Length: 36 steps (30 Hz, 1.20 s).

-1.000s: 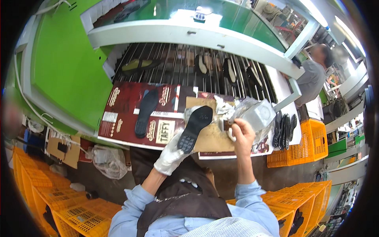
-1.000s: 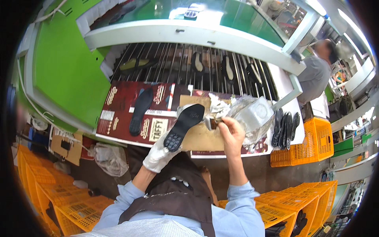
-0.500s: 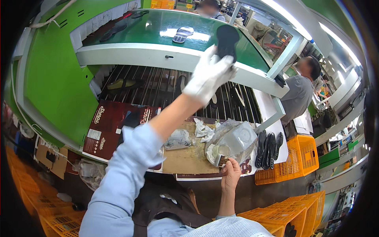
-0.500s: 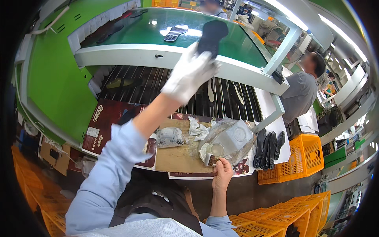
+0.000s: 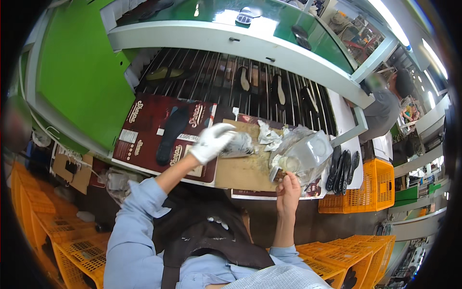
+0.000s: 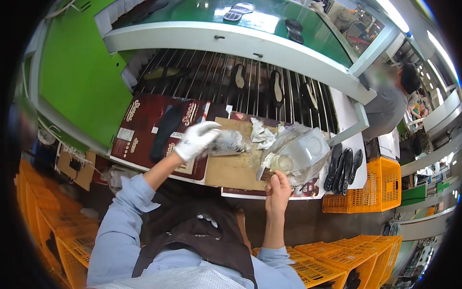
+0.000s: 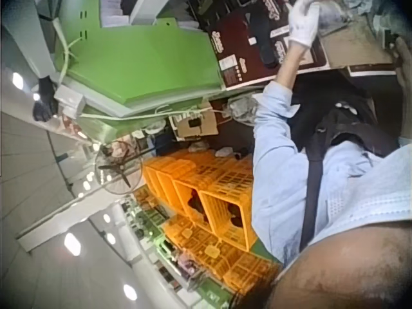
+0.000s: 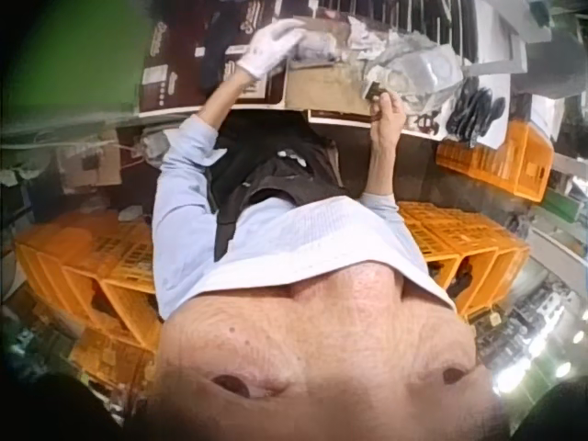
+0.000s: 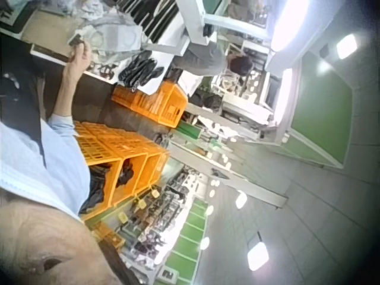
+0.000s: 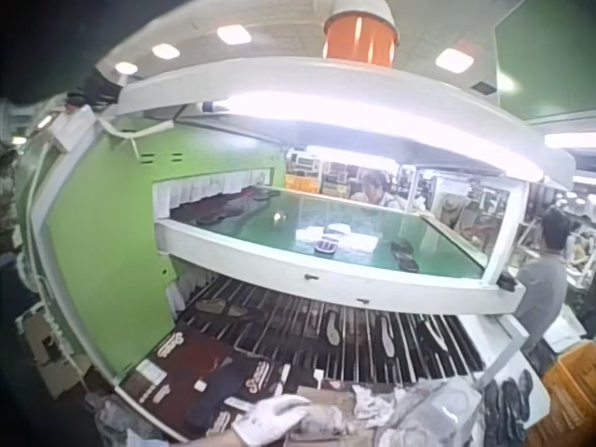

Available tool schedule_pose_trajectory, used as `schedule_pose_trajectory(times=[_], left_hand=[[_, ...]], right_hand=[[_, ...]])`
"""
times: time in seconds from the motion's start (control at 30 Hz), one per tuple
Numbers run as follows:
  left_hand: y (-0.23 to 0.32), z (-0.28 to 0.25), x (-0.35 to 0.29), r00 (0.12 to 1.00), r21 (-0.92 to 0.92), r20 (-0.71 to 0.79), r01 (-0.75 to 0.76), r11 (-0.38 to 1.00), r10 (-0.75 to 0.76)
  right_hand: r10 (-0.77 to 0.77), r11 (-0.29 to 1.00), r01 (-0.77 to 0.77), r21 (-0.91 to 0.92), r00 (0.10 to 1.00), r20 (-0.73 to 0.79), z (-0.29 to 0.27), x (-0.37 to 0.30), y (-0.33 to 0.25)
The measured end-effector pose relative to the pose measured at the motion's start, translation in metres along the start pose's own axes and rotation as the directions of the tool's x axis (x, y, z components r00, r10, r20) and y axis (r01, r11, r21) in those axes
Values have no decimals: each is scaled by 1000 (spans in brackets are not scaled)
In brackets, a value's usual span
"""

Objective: The recorder applies a liquid substance, likely adhesive, to shoe soles using a brush at a manufacturing station.

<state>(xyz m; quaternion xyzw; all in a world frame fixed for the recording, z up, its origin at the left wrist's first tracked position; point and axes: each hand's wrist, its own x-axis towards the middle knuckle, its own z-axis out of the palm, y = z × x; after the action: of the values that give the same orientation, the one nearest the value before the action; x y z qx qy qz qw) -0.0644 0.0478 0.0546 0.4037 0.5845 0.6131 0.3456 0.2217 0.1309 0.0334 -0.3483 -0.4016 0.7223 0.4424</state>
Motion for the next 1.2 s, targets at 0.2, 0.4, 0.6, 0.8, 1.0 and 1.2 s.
schedule_pose_trajectory(times=[0.2,0.4,0.6,0.8,1.0,1.2], left_hand=[[-14,-110,-81,922,873,-296,155,462,251],[-60,-122,-121,966,937,-242,208,280,90],[-75,-114,-120,902,901,-356,262,345,244],[-69,-104,-111,865,847,-446,325,420,230],[-59,-104,-112,833,781,-513,351,517,210],[-51,-110,-109,830,719,-527,323,615,181]], right_hand=[[147,988,-150,34,985,88,23,9,14],[89,989,-73,-128,989,120,30,8,11],[-20,915,54,-399,996,88,23,11,-14],[-355,661,354,-661,924,140,-18,39,-56],[-465,204,364,-909,853,238,-26,56,-72],[-429,-92,421,-902,801,418,-14,68,-57]])
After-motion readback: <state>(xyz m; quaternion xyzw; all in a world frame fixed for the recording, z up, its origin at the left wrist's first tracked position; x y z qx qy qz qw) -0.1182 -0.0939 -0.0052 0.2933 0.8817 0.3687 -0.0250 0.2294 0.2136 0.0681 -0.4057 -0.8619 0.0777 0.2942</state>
